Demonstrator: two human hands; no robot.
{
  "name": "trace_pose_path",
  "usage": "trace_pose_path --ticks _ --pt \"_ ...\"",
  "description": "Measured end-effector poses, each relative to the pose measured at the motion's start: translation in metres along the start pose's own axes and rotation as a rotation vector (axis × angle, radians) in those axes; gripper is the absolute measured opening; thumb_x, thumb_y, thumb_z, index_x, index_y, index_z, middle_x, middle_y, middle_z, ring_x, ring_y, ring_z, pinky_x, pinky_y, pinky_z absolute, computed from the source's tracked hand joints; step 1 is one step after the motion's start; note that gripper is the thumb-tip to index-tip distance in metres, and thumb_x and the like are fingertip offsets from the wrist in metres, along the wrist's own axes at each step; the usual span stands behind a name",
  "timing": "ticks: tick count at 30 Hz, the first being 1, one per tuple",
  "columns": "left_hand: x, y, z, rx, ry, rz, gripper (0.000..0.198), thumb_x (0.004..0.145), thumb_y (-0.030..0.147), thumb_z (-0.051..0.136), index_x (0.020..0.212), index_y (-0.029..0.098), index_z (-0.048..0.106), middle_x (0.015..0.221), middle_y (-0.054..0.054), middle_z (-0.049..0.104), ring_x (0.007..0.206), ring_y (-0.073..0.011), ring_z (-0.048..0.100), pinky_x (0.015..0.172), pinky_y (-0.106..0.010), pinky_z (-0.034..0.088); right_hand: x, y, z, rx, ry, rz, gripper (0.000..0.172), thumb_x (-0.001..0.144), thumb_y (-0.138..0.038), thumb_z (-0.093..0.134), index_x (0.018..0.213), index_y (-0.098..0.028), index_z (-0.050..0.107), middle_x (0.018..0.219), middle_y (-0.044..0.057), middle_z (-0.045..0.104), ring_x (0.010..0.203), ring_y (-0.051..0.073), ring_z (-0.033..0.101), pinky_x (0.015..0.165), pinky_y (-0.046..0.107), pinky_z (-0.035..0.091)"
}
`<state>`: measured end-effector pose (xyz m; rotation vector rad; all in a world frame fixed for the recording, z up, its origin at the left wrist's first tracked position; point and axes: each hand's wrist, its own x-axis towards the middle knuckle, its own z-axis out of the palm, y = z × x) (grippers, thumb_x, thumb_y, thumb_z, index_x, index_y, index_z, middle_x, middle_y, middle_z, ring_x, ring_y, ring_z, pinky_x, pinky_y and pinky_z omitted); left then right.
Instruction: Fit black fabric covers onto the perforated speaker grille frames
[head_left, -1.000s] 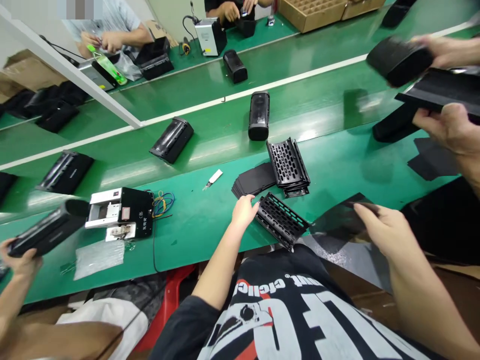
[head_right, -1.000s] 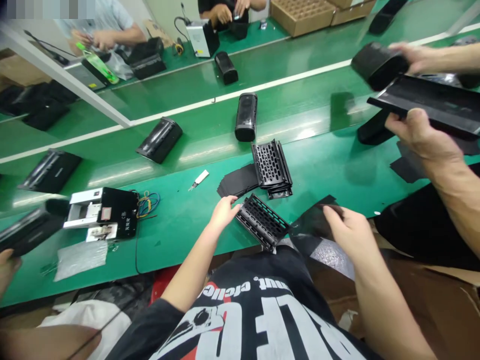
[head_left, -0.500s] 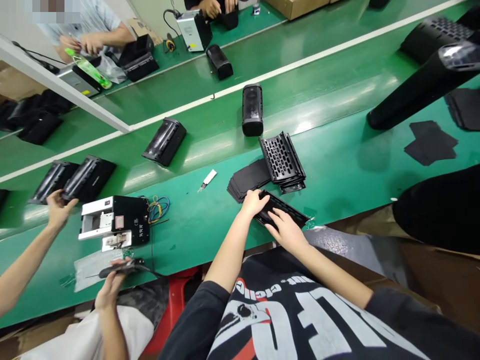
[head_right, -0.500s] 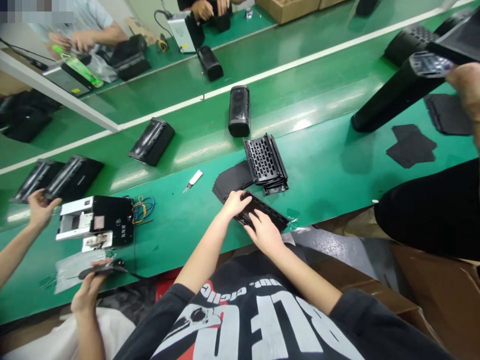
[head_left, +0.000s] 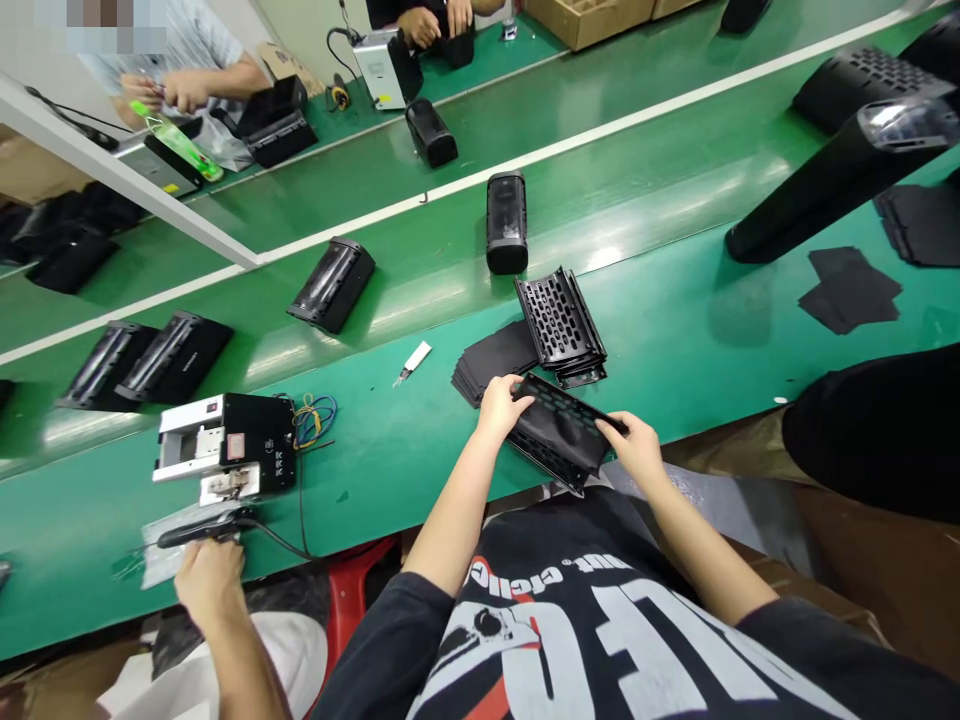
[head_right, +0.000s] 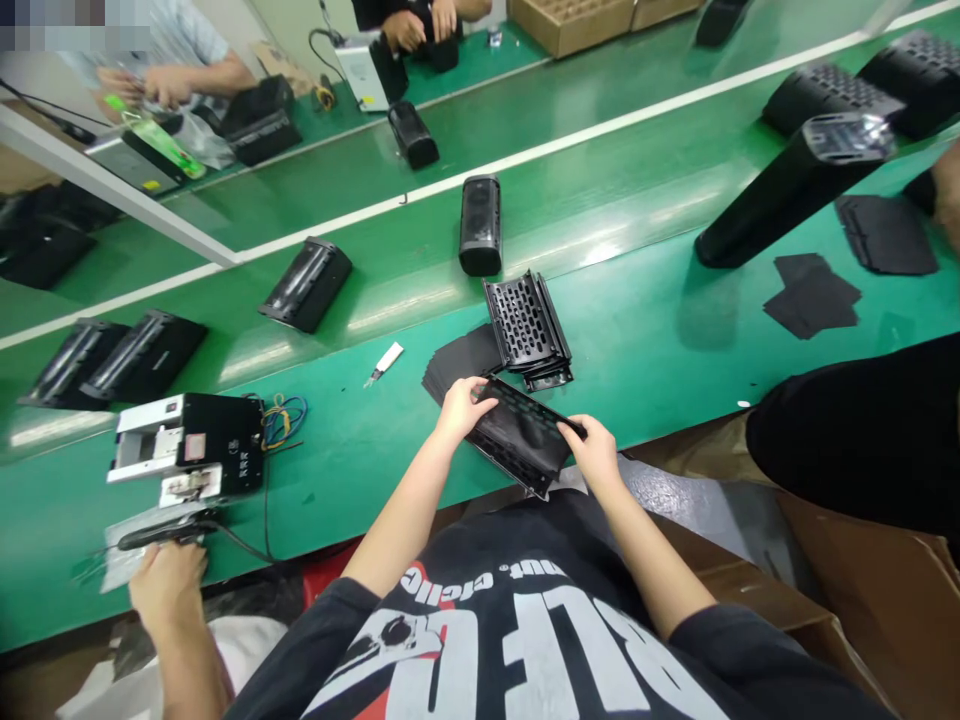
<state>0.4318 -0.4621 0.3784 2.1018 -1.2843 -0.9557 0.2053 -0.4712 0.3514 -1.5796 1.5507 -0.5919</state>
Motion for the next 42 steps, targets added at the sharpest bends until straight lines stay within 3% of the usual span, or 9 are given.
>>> trace_pose_path --ticks 3,7,10,14,21,31,38,42 --pt "-0.016 0.009 -0.028 -0.215 -0.029 -0.055 0.023 0.061 0.025 0.068 0.078 0.015 0.057 0.064 0.002 0.051 0.061 -0.0115 0.049 0.059 -0.024 0.039 0.009 -0.029 -0.025 0.139 -0.09 0.01 0.036 0.064 -0.048 0.061 0.077 -0.015 0.06 0.071 0.005 0.061 0.063 0.017 0.053 0.061 0.031 0.042" --pt "-0.053 0.026 -0.073 -0.587 -0.058 -0.143 0.025 0.057 0.028 0.071 0.067 0.015 0.051 0.055 0.006 0.047 0.05 -0.0067 0.044 0.051 -0.02 0.035 0.012 -0.079 -0.056 0.465 -0.168 0.001 0.029 0.061 -0.037 0.068 0.082 -0.018 0.06 0.075 0.003 0.061 0.068 0.015 0.055 0.065 0.029 0.045" --pt "-0.08 0.041 -0.098 -0.762 0.003 -0.158 0.026 0.056 0.025 0.072 0.073 0.015 0.056 0.062 0.004 0.054 0.057 -0.0067 0.048 0.058 -0.019 0.039 0.009 -0.113 -0.069 0.576 -0.193 -0.022 0.026 0.061 -0.031 0.07 0.083 -0.021 0.061 0.073 0.001 0.059 0.067 0.013 0.055 0.063 0.026 0.046" --pt "-0.104 0.057 -0.116 -0.875 0.146 -0.12 0.025 0.061 0.026 0.07 0.082 0.016 0.062 0.079 -0.001 0.063 0.071 -0.0106 0.055 0.07 -0.021 0.043 0.006 -0.141 -0.072 0.575 -0.113 -0.068 0.02 0.06 -0.026 0.072 0.077 -0.022 0.063 0.065 -0.002 0.055 0.059 0.011 0.052 0.057 0.023 0.046" --pt "-0.117 0.066 -0.126 -0.88 0.255 -0.072 0.017 0.063 0.023 0.069 0.078 0.017 0.064 0.077 0.0 0.064 0.07 -0.0107 0.056 0.07 -0.021 0.045 0.002 -0.162 -0.077 0.582 -0.168 -0.107 0.027 0.063 -0.022 0.068 0.09 -0.023 0.066 0.071 -0.001 0.058 0.065 0.011 0.052 0.058 0.022 0.045" --pt "-0.121 0.071 -0.126 -0.909 0.189 -0.006 0.035 0.058 0.018 0.072 0.092 0.02 0.064 0.089 -0.003 0.066 0.08 -0.0157 0.06 0.076 -0.028 0.049 0.009 -0.173 -0.078 0.631 -0.093 -0.102 0.021 0.062 -0.015 0.069 0.082 -0.02 0.068 0.069 -0.002 0.059 0.062 0.006 0.051 0.058 0.016 0.044" --pt "-0.117 0.072 -0.126 -0.95 0.166 -0.115 0.036 0.064 0.026 0.067 0.099 0.019 0.062 0.093 -0.006 0.065 0.074 -0.0148 0.06 0.062 -0.024 0.05 0.018 -0.171 -0.074 0.673 -0.082 -0.129 0.02 0.063 -0.022 0.068 0.083 -0.02 0.066 0.083 0.002 0.065 0.073 0.013 0.059 0.071 0.027 0.05" --pt "-0.113 0.076 -0.124 -0.982 0.119 -0.17 0.039 0.066 0.026 0.066 0.103 0.018 0.06 0.101 -0.008 0.062 0.076 -0.0159 0.06 0.058 -0.023 0.05 0.02 -0.172 -0.075 0.566 -0.131 -0.135 0.029 0.065 -0.03 0.067 0.093 -0.023 0.064 0.089 0.003 0.066 0.082 0.019 0.061 0.075 0.034 0.051"
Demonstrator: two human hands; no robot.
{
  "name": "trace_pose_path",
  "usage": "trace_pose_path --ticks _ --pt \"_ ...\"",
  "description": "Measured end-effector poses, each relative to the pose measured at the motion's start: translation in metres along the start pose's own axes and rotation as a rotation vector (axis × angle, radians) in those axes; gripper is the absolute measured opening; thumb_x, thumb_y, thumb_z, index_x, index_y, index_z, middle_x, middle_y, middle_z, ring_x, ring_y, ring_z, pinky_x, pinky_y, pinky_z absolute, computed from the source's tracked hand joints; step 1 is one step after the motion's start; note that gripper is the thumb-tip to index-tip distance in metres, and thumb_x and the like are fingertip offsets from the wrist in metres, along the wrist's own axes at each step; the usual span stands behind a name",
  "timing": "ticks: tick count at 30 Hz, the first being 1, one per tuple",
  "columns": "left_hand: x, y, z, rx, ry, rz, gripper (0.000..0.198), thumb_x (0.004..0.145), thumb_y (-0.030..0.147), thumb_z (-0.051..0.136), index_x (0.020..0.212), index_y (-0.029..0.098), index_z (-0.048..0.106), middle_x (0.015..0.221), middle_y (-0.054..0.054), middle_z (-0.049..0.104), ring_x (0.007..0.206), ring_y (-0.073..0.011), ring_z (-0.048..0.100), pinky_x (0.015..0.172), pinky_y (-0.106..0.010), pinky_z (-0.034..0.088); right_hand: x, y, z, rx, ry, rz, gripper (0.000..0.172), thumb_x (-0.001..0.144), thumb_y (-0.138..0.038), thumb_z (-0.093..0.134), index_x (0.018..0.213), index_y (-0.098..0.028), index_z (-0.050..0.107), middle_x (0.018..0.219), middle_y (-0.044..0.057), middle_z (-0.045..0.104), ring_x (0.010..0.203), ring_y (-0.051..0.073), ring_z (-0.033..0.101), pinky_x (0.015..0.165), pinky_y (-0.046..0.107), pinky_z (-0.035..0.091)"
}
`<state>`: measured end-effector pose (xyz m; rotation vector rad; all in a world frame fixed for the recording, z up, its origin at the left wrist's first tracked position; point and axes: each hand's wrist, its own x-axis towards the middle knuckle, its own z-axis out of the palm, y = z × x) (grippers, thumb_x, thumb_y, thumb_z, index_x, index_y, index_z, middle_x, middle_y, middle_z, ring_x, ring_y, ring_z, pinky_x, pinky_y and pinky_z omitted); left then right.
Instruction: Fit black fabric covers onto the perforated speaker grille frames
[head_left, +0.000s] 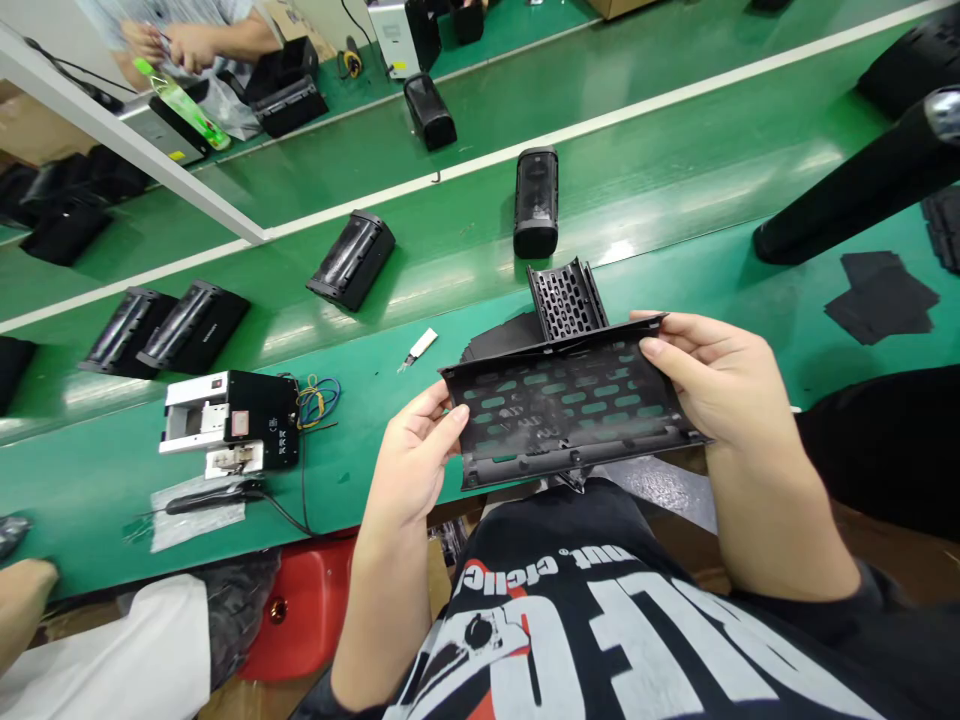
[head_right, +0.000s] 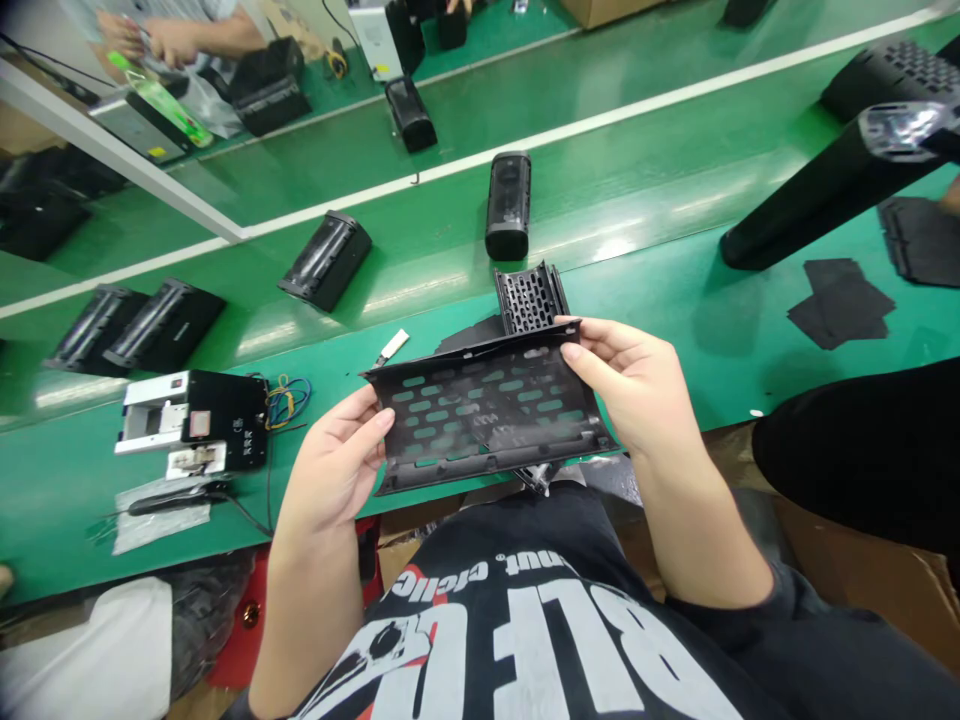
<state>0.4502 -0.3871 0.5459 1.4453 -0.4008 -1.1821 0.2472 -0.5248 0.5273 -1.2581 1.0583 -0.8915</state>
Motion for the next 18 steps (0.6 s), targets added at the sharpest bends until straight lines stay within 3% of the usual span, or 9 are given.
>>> trace_pose_path --ticks 7,10,13,18 --pt "0.006 0.0 -0.002 -0.013 -0.097 0.044 0.049 0.061 0.02 0.069 0.108 0.018 0.057 0.11 -0.009 0.059 0.098 -0.0219 0.056 0.083 -0.033 0.047 0.003 -0.003 -0.003 -0.123 -0.113 -0.042 0.046 0.065 -0.034 0.067 0.11 -0.023 0.057 0.099 0.004 0.063 0.094 0.022 0.058 0.08 0.037 0.05" --pt "0.008 -0.001 -0.003 -0.009 -0.111 0.017 0.047 0.063 0.022 0.068 0.109 0.018 0.056 0.111 -0.01 0.059 0.1 -0.023 0.055 0.084 -0.034 0.046 0.005 -0.003 -0.004 -0.166 -0.134 -0.038 0.051 0.065 -0.034 0.068 0.113 -0.023 0.055 0.1 0.005 0.063 0.094 0.022 0.058 0.081 0.037 0.05" --pt "0.011 -0.005 -0.002 0.012 -0.101 0.022 0.048 0.065 0.024 0.067 0.11 0.018 0.055 0.112 -0.009 0.059 0.104 -0.0233 0.053 0.087 -0.034 0.044 0.006 -0.002 -0.005 -0.222 -0.229 -0.003 0.067 0.061 -0.033 0.071 0.122 -0.024 0.047 0.107 0.007 0.059 0.094 0.021 0.058 0.078 0.034 0.051" --pt "0.014 -0.009 -0.001 0.06 -0.072 0.045 0.064 0.063 0.023 0.07 0.121 0.021 0.045 0.118 -0.008 0.055 0.109 -0.0224 0.05 0.09 -0.033 0.043 0.008 0.0 -0.007 -0.235 -0.334 0.037 0.08 0.059 -0.034 0.073 0.13 -0.024 0.036 0.117 0.011 0.052 0.095 0.022 0.057 0.076 0.033 0.051"
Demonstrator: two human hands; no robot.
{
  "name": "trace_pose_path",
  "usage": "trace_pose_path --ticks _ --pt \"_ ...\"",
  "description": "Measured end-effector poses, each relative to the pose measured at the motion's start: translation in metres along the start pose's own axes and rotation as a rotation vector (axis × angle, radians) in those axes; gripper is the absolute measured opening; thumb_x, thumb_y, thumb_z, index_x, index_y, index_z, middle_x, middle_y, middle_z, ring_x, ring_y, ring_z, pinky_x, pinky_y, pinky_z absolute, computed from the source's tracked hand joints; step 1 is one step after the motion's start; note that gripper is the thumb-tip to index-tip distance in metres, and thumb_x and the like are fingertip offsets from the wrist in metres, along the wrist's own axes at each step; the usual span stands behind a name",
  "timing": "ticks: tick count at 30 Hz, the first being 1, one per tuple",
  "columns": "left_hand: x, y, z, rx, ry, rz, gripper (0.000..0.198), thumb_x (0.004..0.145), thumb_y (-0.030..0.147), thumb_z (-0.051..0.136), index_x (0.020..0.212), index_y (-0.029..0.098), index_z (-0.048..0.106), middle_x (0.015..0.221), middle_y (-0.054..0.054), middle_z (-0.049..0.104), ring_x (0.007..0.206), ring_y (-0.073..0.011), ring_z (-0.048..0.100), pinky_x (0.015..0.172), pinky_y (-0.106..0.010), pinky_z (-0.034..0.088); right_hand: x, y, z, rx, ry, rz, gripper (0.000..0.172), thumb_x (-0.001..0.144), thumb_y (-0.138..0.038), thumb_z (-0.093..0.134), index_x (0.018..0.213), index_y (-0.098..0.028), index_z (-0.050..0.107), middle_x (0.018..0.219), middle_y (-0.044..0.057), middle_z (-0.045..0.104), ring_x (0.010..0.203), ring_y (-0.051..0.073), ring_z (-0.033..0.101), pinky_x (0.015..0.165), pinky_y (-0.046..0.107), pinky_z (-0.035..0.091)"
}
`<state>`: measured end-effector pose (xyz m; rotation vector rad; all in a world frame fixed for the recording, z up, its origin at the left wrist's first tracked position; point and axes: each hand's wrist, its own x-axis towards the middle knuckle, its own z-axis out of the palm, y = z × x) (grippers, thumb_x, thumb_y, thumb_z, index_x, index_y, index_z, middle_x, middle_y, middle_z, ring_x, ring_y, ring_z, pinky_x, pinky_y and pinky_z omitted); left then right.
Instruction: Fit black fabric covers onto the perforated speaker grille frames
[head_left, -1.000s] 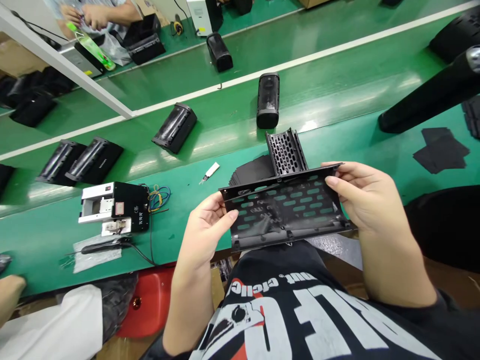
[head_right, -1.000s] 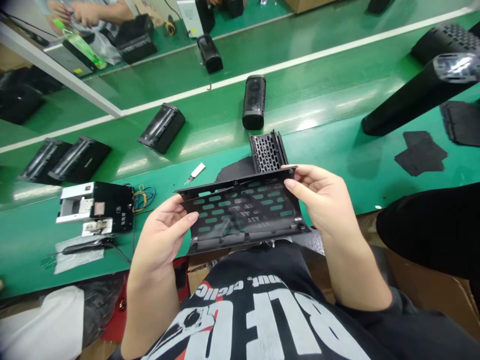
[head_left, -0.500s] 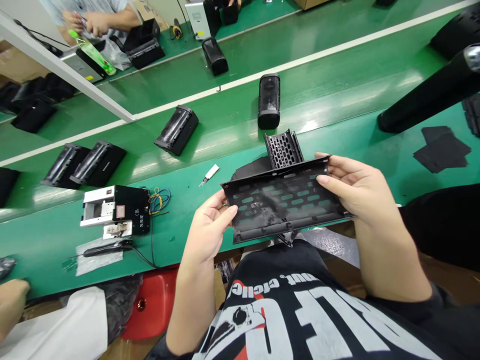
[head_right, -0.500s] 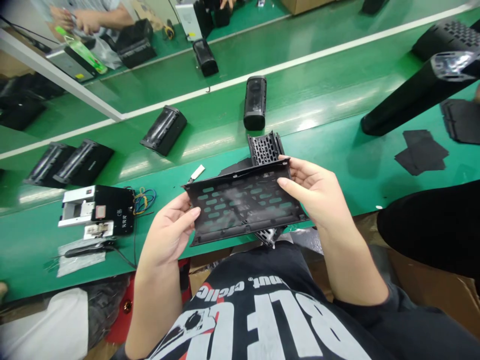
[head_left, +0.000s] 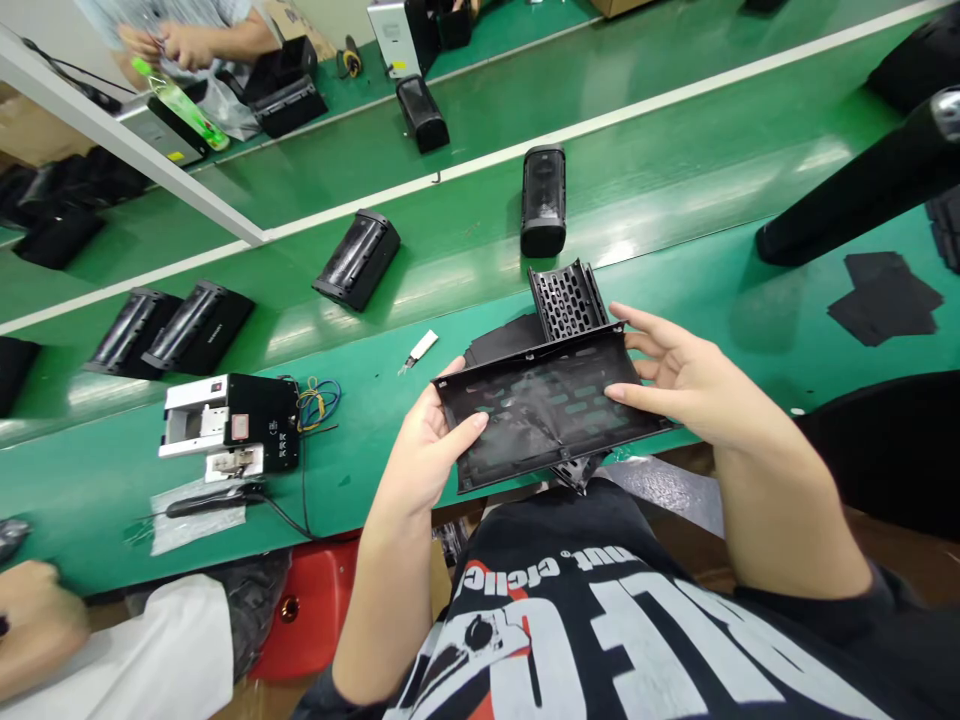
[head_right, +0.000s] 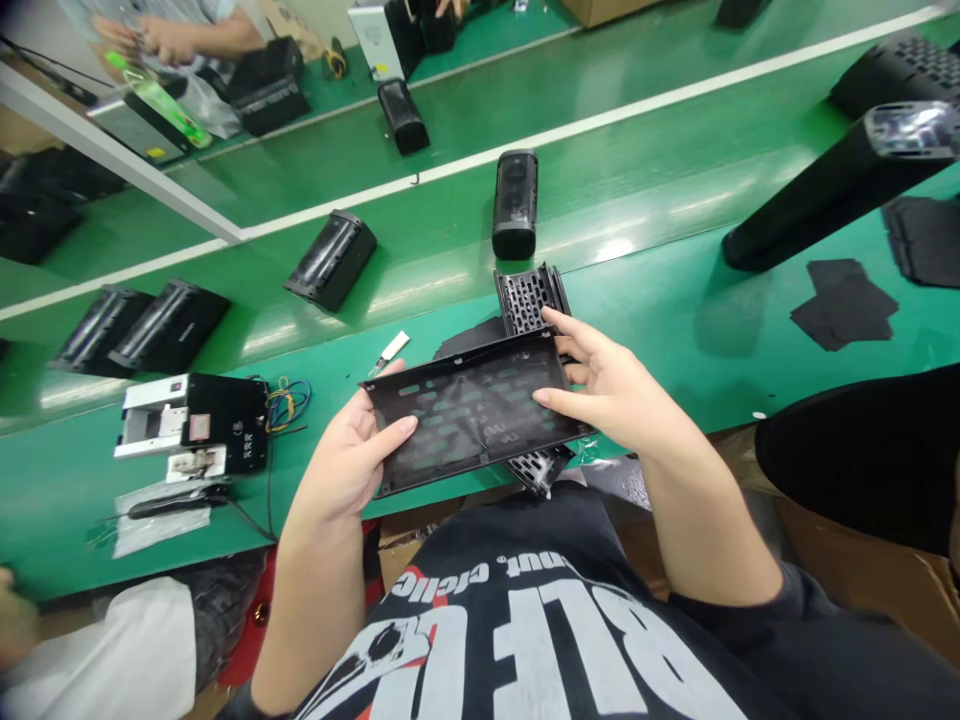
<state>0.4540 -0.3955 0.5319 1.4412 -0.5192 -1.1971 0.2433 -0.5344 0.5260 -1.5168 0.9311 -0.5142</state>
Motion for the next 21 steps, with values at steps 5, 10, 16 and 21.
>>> trace_pose_path --ticks 5,10,16,21 --pt "-0.001 0.008 -0.002 0.006 -0.047 -0.018 0.068 0.06 0.019 0.071 0.122 0.02 0.044 0.12 -0.007 0.053 0.111 -0.022 0.048 0.092 -0.031 0.041 0.003 -0.001 0.0 0.041 -0.02 -0.007 0.083 0.054 -0.035 0.075 0.128 -0.025 0.039 0.114 0.011 0.054 0.1 0.024 0.055 0.077 0.035 0.051" --pt "0.0 0.012 -0.002 -0.045 -0.063 -0.046 0.067 0.058 0.018 0.071 0.12 0.019 0.045 0.12 -0.008 0.054 0.11 -0.0237 0.048 0.09 -0.033 0.042 0.003 -0.001 0.0 0.04 -0.025 -0.005 0.082 0.055 -0.035 0.075 0.128 -0.023 0.039 0.11 0.011 0.056 0.101 0.022 0.054 0.079 0.035 0.05" --pt "0.003 0.009 -0.003 -0.134 -0.042 -0.077 0.043 0.064 0.024 0.067 0.105 0.017 0.055 0.105 -0.008 0.062 0.1 -0.0237 0.056 0.087 -0.037 0.045 -0.001 -0.005 0.001 0.001 0.031 0.007 0.065 0.065 -0.035 0.068 0.124 -0.022 0.044 0.106 0.011 0.059 0.101 0.023 0.054 0.077 0.034 0.05" --pt "0.0 0.013 -0.002 -0.165 -0.023 -0.093 0.032 0.063 0.02 0.066 0.095 0.017 0.06 0.099 -0.007 0.065 0.096 -0.0228 0.058 0.085 -0.036 0.046 -0.002 -0.011 0.003 -0.038 0.056 0.019 0.046 0.072 -0.033 0.06 0.117 -0.024 0.052 0.09 0.005 0.063 0.087 0.018 0.059 0.072 0.031 0.05"
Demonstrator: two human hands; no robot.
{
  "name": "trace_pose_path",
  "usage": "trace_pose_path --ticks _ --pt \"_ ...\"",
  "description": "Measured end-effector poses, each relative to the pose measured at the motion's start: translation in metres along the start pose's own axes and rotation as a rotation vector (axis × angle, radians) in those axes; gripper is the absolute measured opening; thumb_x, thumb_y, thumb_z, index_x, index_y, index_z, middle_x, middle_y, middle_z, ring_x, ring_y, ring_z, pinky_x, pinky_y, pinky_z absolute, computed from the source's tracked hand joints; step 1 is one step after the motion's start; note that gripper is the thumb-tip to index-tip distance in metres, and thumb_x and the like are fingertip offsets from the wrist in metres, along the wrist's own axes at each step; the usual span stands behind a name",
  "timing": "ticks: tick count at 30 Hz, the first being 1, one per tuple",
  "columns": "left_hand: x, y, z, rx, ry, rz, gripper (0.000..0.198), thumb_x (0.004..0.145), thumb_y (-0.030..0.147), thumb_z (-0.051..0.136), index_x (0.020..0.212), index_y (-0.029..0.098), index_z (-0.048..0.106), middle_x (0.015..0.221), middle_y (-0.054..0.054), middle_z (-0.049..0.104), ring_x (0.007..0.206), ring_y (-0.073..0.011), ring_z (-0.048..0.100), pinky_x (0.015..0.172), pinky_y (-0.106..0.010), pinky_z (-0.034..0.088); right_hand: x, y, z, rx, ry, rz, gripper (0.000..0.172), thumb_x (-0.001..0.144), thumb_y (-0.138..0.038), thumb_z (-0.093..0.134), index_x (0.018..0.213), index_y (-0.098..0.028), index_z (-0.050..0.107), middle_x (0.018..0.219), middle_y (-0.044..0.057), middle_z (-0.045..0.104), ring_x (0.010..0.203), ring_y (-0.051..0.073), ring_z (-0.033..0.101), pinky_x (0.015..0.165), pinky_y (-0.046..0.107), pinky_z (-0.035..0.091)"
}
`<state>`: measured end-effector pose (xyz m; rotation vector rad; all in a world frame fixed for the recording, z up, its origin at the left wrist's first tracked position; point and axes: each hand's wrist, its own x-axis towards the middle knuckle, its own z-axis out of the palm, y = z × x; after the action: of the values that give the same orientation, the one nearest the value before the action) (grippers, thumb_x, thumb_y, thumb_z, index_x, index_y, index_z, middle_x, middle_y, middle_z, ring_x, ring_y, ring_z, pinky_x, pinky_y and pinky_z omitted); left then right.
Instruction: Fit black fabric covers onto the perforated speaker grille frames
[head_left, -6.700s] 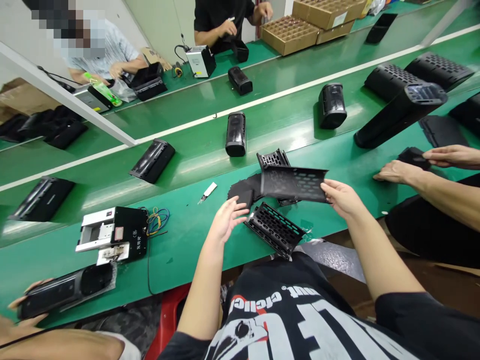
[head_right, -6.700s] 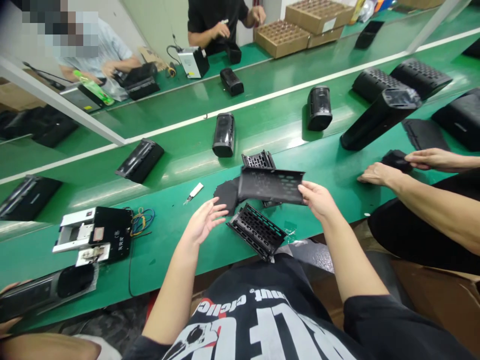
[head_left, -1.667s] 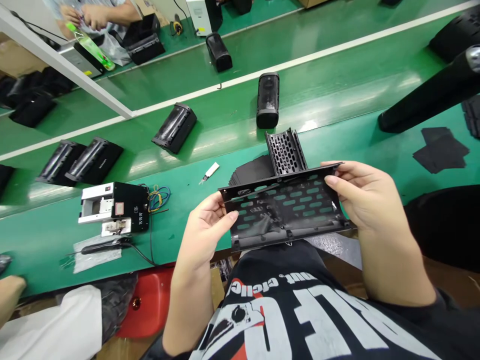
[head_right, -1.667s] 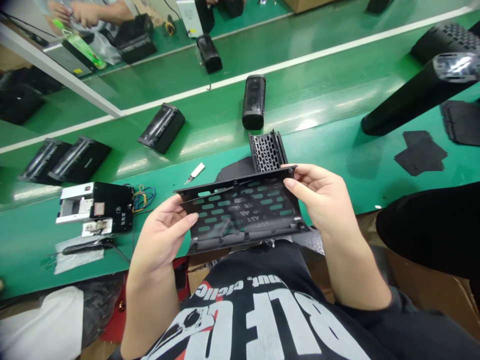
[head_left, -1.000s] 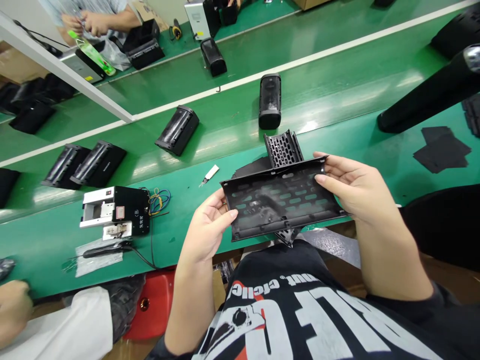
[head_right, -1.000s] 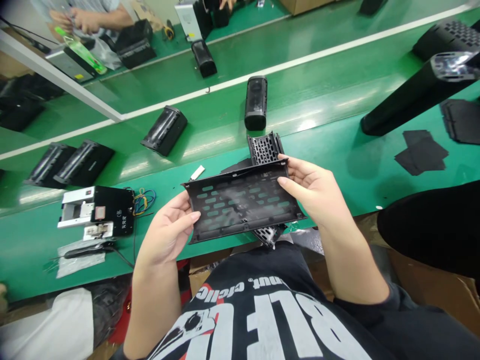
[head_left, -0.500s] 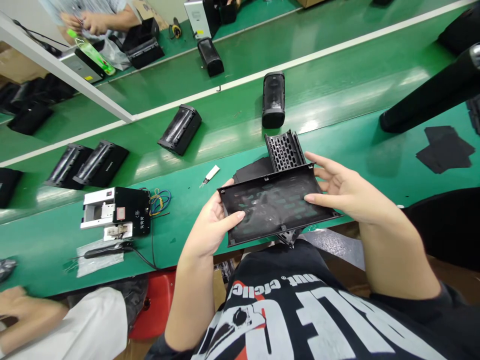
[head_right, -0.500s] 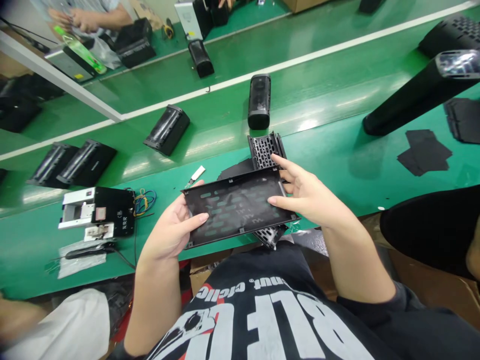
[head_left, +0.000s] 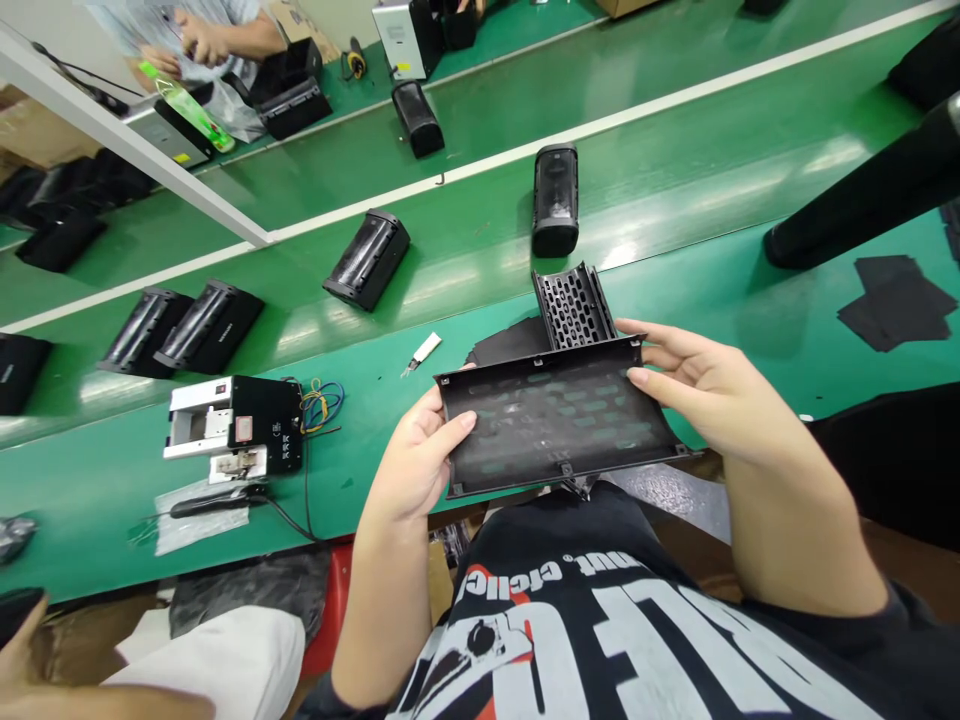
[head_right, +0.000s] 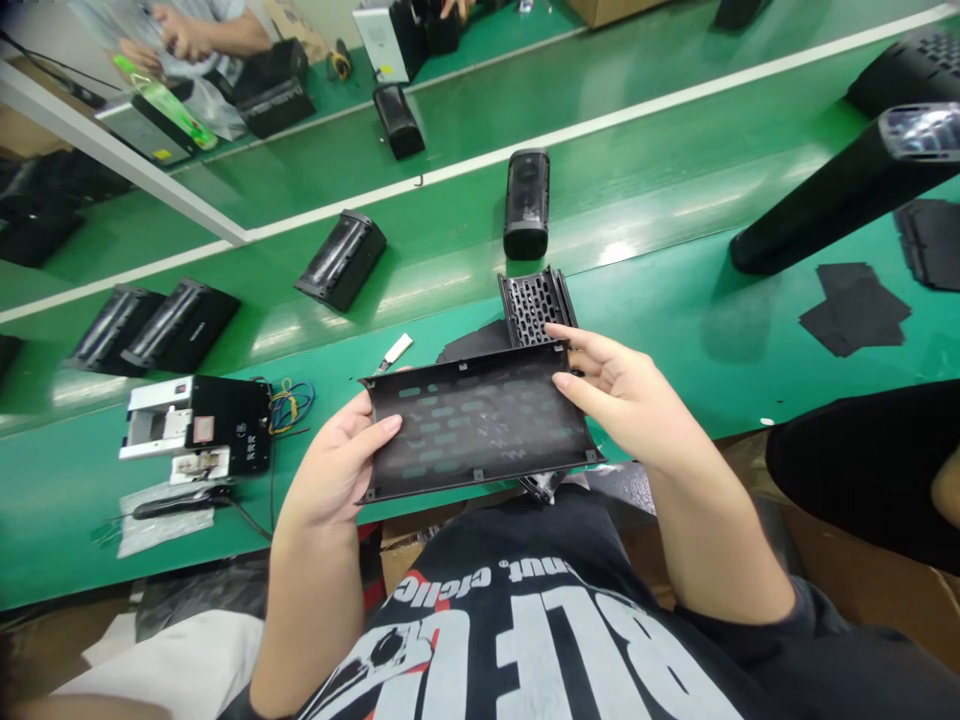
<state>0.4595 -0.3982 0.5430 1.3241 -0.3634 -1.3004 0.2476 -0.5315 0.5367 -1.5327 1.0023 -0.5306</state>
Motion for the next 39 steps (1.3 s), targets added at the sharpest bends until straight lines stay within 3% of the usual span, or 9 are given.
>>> trace_pose_path --ticks 9,15,22,32,36,39 --pt "-0.004 0.002 0.003 0.015 0.059 -0.014 0.034 0.067 0.028 0.064 0.099 0.018 0.061 0.092 -0.006 0.067 0.089 -0.0225 0.061 0.082 -0.037 0.047 -0.002 -0.005 0.002 0.004 0.008 -0.022 0.041 0.073 -0.033 0.058 0.112 -0.022 0.055 0.07 0.001 0.059 0.064 0.014 0.056 0.056 0.025 0.048" --pt "-0.006 0.001 0.003 -0.006 0.063 -0.019 0.035 0.066 0.027 0.063 0.1 0.018 0.061 0.092 -0.006 0.067 0.091 -0.023 0.06 0.08 -0.035 0.048 -0.005 0.001 -0.001 -0.01 0.011 -0.003 0.035 0.075 -0.032 0.056 0.107 -0.022 0.058 0.057 -0.002 0.05 0.05 0.01 0.046 0.042 0.02 0.039" --pt "-0.007 0.0 0.005 -0.007 0.064 -0.02 0.03 0.064 0.027 0.065 0.093 0.018 0.062 0.088 -0.005 0.068 0.089 -0.0227 0.06 0.079 -0.035 0.049 -0.007 0.0 -0.001 0.036 0.028 0.01 0.033 0.074 -0.032 0.057 0.105 -0.022 0.06 0.055 -0.003 0.047 0.047 0.009 0.043 0.041 0.021 0.037" --pt "-0.009 -0.002 0.005 -0.084 0.014 -0.018 0.035 0.066 0.022 0.062 0.102 0.019 0.061 0.097 -0.005 0.066 0.091 -0.0214 0.059 0.081 -0.032 0.047 -0.009 0.001 -0.003 0.142 0.015 0.043 0.031 0.074 -0.034 0.058 0.101 -0.019 0.061 0.055 -0.003 0.05 0.046 0.008 0.045 0.04 0.02 0.039" --pt "-0.001 -0.011 0.0 -0.079 -0.029 -0.008 0.037 0.071 0.026 0.059 0.107 0.018 0.058 0.099 -0.005 0.064 0.086 -0.0184 0.06 0.075 -0.028 0.047 -0.008 0.017 -0.007 0.244 0.039 0.087 0.026 0.069 -0.033 0.064 0.088 -0.015 0.063 0.051 -0.004 0.05 0.037 0.006 0.04 0.036 0.02 0.034" --pt "0.017 -0.025 -0.013 -0.002 -0.034 -0.034 0.04 0.074 0.034 0.055 0.111 0.019 0.054 0.096 -0.007 0.063 0.076 -0.0157 0.06 0.062 -0.025 0.048 -0.004 0.047 -0.018 0.458 0.214 0.108 0.029 0.06 -0.031 0.071 0.08 -0.013 0.062 0.057 -0.001 0.057 0.044 0.008 0.047 0.039 0.02 0.036"
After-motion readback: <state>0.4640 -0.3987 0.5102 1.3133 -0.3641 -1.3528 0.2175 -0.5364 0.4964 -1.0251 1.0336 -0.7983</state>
